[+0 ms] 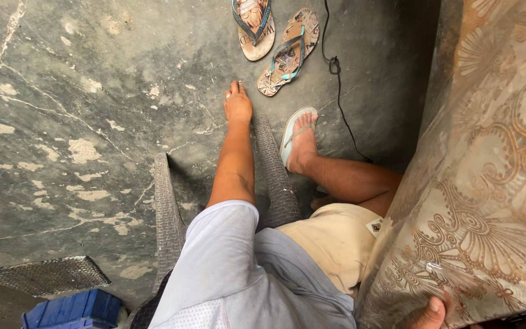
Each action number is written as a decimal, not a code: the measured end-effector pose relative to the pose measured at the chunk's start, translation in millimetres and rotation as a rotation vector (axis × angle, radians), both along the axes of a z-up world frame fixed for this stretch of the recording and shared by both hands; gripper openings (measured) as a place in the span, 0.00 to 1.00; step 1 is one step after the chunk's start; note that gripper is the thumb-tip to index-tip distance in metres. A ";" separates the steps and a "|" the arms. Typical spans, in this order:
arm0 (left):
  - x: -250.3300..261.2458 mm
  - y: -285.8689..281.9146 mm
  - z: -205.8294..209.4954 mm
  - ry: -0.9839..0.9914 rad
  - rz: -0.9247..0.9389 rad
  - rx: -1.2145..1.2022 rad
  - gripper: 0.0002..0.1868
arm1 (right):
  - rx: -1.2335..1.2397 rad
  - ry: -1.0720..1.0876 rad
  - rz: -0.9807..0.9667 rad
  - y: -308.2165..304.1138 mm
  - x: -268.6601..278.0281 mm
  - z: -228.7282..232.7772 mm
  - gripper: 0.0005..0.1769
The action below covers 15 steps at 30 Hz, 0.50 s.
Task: The person opens the lid of a printer and brushes dust off the printer, laptop, and keyboards with a brush. They then gather and tie loose cables together with a fastener, reposition the keyboard and mouse, and brush the laptop screen after the laptop powers on.
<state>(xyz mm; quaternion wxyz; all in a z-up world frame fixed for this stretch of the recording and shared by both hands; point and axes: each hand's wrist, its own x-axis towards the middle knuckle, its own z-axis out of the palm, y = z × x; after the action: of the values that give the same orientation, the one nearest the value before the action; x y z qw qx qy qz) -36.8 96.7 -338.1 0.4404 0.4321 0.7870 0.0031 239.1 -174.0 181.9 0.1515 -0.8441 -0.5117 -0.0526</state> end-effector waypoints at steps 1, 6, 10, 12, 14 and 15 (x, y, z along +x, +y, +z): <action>-0.4 2.9 0.7 0.007 0.001 -0.007 0.24 | 0.005 -0.006 0.006 2.4 0.2 -1.0 0.33; -5.9 6.6 19.2 -0.024 0.015 -0.002 0.25 | 0.013 -0.036 0.034 10.9 0.7 7.4 0.33; -8.9 -5.7 41.7 -0.183 0.012 0.011 0.26 | -0.057 -0.110 0.128 19.9 -5.9 30.2 0.33; -11.4 -15.8 55.6 -0.161 -0.286 0.246 0.37 | -0.115 -0.294 0.243 27.8 -12.3 39.2 0.29; -14.3 -29.7 69.3 -0.256 -0.239 0.358 0.37 | -0.136 -0.257 0.227 38.3 -15.7 39.7 0.29; -17.5 -36.3 75.5 -0.304 -0.218 0.412 0.37 | -0.122 -0.233 0.235 41.4 -18.6 39.9 0.29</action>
<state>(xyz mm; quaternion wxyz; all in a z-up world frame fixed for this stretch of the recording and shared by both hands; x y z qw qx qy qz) -54.2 60.4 -262.6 0.4543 0.5893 0.6433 0.1803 220.5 -132.6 221.8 0.0447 -0.7744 -0.6231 -0.1007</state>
